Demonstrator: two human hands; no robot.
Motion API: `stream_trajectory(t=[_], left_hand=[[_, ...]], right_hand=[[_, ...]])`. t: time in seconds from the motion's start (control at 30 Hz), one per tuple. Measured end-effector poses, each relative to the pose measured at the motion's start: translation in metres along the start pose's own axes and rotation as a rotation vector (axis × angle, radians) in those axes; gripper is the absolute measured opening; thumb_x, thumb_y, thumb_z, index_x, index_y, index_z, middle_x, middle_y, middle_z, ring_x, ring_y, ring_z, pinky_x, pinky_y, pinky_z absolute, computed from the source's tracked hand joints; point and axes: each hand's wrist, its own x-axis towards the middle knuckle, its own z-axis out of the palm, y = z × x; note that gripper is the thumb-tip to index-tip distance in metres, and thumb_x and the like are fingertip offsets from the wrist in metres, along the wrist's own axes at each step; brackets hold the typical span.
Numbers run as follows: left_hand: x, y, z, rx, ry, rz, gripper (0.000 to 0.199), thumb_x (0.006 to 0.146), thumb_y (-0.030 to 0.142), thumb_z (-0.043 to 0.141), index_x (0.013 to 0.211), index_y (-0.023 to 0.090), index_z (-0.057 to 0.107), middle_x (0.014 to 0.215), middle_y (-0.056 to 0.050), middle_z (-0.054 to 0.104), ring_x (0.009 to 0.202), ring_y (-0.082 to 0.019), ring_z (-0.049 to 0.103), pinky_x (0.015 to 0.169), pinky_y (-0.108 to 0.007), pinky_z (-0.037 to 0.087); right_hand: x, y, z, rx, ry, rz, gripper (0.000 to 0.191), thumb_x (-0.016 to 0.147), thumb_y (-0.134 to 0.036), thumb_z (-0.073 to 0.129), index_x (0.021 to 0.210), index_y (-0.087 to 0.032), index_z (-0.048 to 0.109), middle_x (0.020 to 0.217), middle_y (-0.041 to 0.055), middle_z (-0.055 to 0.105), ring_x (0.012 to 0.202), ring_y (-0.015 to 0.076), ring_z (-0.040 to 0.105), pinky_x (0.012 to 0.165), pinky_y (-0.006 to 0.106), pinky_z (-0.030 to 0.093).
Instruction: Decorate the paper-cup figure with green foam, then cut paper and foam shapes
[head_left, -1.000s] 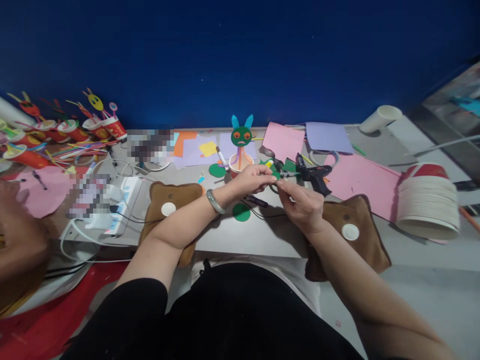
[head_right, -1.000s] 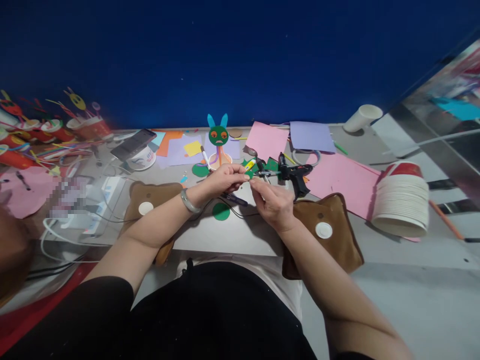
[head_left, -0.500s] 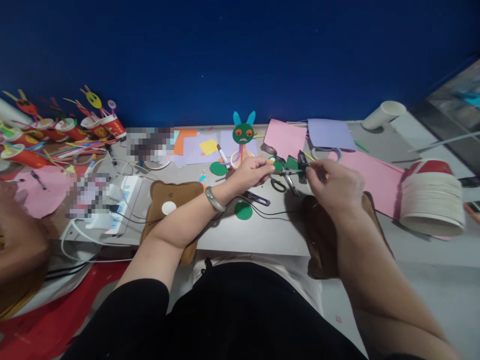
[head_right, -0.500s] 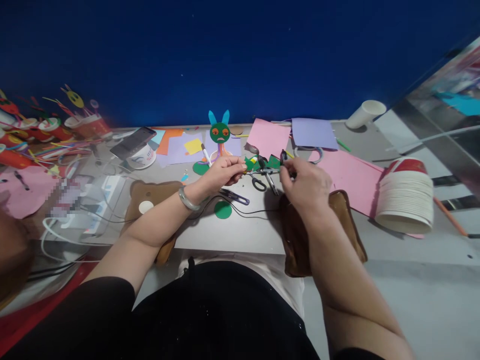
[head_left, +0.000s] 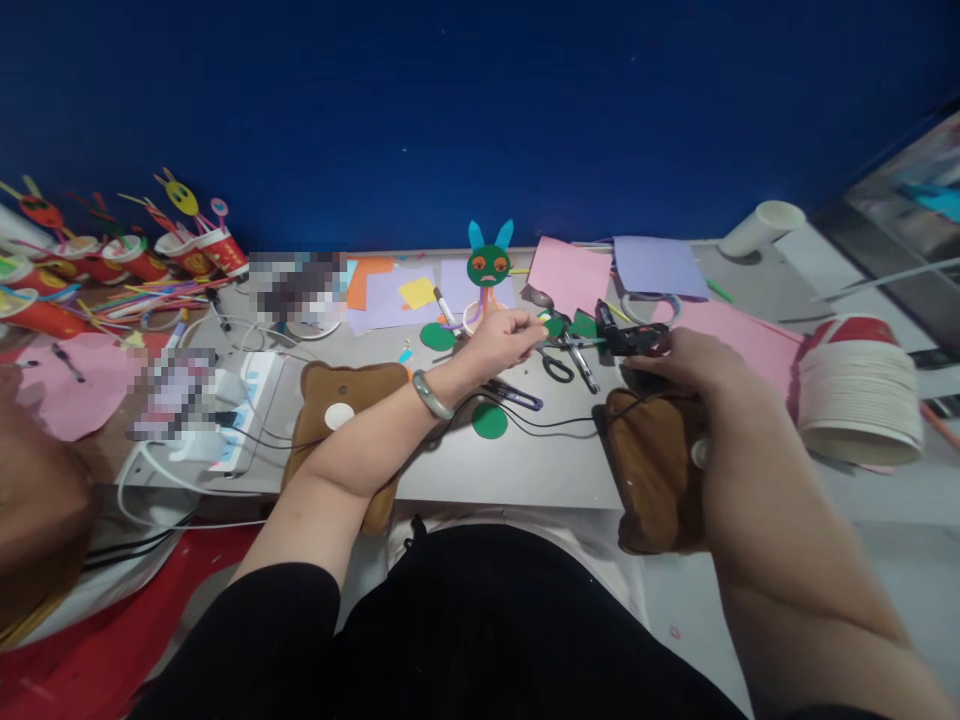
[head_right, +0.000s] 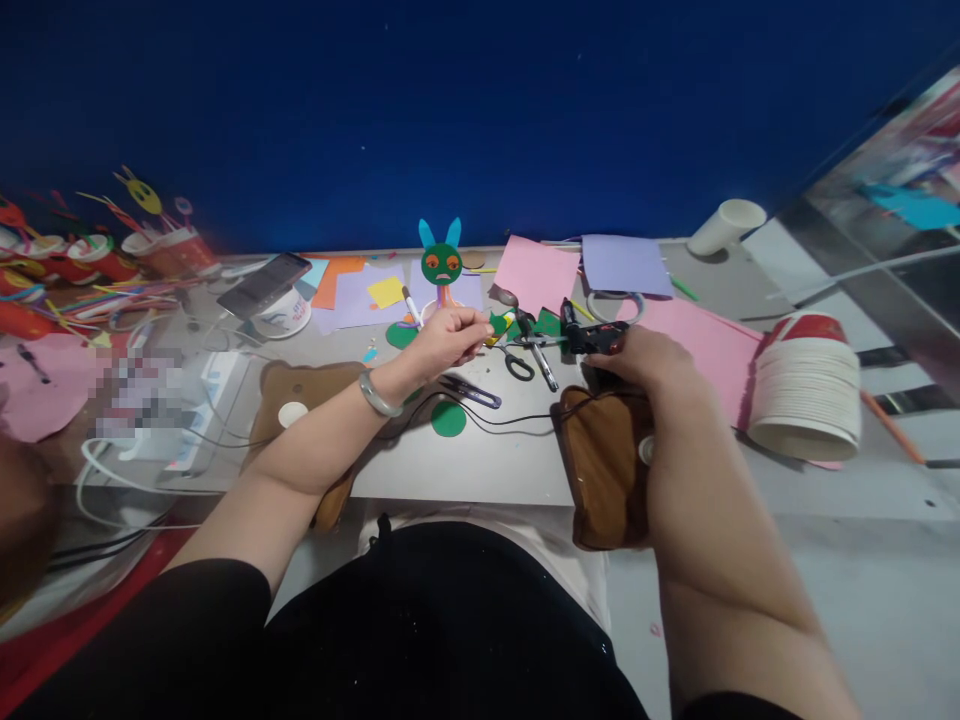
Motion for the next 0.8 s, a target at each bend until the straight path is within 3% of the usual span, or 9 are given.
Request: stream_trajectory(t=[0.07,0.27,0.4,0.5,0.6,0.7,0.8], left_hand=[[0.001,-0.001,0.000,0.009,0.001,-0.005,0.035,0.098,0.008,0.058,0.065,0.016,0.050,0.044,0.010,0.045,0.037,0.000,0.034,0.042,-0.016,0.021],[-0.001,0.001,-0.001,0.023,0.003,0.006,0.035,0.099,0.008,0.057,0.066,0.016,0.050,0.046,0.010,0.047,0.039,0.000,0.037,0.043,-0.016,0.024],[0.001,0.000,-0.004,0.039,0.000,0.036,0.034,0.099,0.008,0.058,0.066,0.016,0.050,0.049,0.009,0.049,0.040,0.000,0.037,0.045,-0.017,0.025],[0.005,-0.004,-0.006,0.037,-0.003,0.040,0.031,0.099,0.010,0.059,0.069,0.016,0.053,0.051,0.009,0.049,0.041,-0.001,0.038,0.046,-0.018,0.026],[0.007,-0.007,-0.008,0.042,-0.005,0.070,0.029,0.097,0.010,0.060,0.069,0.016,0.055,0.051,0.009,0.050,0.043,-0.002,0.039,0.047,-0.019,0.028],[0.006,-0.005,-0.009,0.078,0.003,0.113,0.031,0.096,0.008,0.060,0.066,0.015,0.055,0.050,0.009,0.049,0.045,-0.002,0.040,0.049,-0.018,0.030],[0.002,0.002,-0.010,0.100,0.014,0.120,0.036,0.095,0.007,0.060,0.061,0.015,0.053,0.049,0.009,0.047,0.045,-0.002,0.039,0.049,-0.018,0.031]], right_hand=[[-0.003,-0.011,-0.008,-0.032,-0.079,0.094,0.038,0.067,-0.044,0.090,0.078,-0.021,0.062,0.072,0.0115,0.070,0.052,0.0145,0.043,0.059,0.035,0.034],[-0.017,-0.029,-0.024,0.037,0.049,0.146,0.042,0.072,-0.028,0.084,0.106,-0.014,0.064,0.089,0.0158,0.071,0.059,0.0137,0.044,0.062,0.034,0.035],[-0.029,-0.033,-0.033,-0.039,0.147,0.108,0.060,0.075,-0.029,0.086,0.124,-0.006,0.062,0.108,0.0278,0.071,0.082,0.0254,0.063,0.067,0.038,0.035],[-0.037,-0.038,-0.042,-0.083,0.245,0.151,0.067,0.082,-0.029,0.083,0.136,-0.001,0.056,0.122,0.0371,0.065,0.105,0.0357,0.068,0.071,0.041,0.036],[-0.042,-0.038,-0.051,-0.040,0.371,0.185,0.063,0.091,-0.031,0.077,0.139,0.001,0.053,0.131,0.0409,0.059,0.116,0.0390,0.068,0.075,0.044,0.040],[-0.044,-0.032,-0.056,0.120,0.578,0.139,0.060,0.084,-0.023,0.080,0.134,0.000,0.057,0.130,0.0366,0.062,0.123,0.0384,0.065,0.081,0.044,0.047],[-0.043,-0.029,-0.054,0.489,0.811,0.036,0.060,0.073,-0.010,0.082,0.128,-0.008,0.057,0.122,0.0281,0.069,0.101,0.0284,0.072,0.071,0.038,0.051]])
